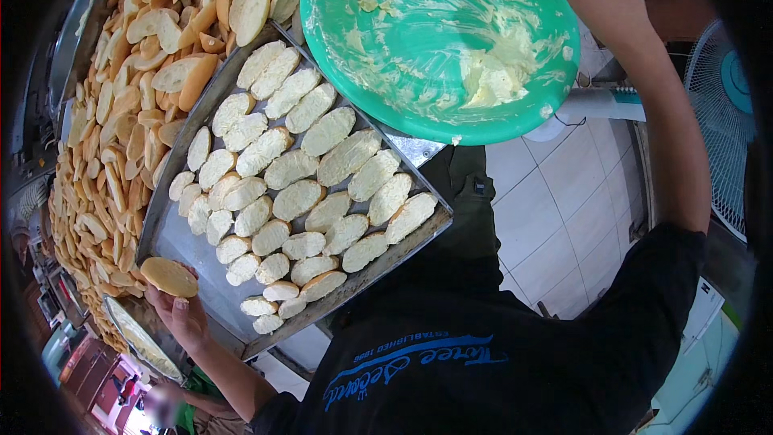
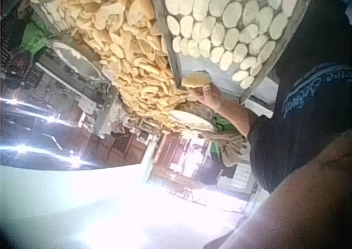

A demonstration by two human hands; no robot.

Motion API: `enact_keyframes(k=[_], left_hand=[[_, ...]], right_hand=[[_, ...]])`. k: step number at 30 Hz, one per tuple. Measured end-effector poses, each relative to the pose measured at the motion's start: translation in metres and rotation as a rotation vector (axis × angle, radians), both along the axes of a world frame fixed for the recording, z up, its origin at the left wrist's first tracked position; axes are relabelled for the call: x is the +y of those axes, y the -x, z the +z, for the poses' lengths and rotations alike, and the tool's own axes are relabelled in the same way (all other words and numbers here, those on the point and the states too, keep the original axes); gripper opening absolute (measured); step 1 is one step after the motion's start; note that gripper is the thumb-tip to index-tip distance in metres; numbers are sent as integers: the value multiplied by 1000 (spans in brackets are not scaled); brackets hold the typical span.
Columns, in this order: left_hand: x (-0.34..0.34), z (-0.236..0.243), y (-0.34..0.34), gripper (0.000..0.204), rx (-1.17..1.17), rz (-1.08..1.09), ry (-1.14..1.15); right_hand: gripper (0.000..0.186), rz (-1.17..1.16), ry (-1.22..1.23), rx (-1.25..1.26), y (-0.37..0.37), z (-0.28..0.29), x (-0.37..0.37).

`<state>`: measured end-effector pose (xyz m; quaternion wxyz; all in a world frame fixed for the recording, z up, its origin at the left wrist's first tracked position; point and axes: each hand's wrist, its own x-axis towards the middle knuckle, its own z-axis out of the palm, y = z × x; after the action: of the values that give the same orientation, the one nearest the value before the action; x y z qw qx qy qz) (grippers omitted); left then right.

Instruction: Spreading butter or cream on sliced bread for bakery production.

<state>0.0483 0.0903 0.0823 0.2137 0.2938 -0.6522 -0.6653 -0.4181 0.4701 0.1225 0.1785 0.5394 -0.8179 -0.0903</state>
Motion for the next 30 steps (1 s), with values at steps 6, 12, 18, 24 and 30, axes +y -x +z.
enact_keyframes(k=[6, 12, 18, 24, 30], left_hand=[[6, -7, -6, 74, 8, -2, -81], [13, -6, -13, 75, 7, 16, -84], [15, -8, -19, 74, -16, -18, -95], [18, -8, -28, 76, 10, -7, -108], [20, -9, -35, 73, 63, 8, -150]], right_hand=[[11, -195, -453, 139, -10, 12, -25], [12, -222, -655, 28, -17, 25, -26], [11, -136, -460, -12, -7, 0, 9], [12, -284, -455, -174, -15, -6, 9], [14, -249, -368, -226, -8, -9, 20]])
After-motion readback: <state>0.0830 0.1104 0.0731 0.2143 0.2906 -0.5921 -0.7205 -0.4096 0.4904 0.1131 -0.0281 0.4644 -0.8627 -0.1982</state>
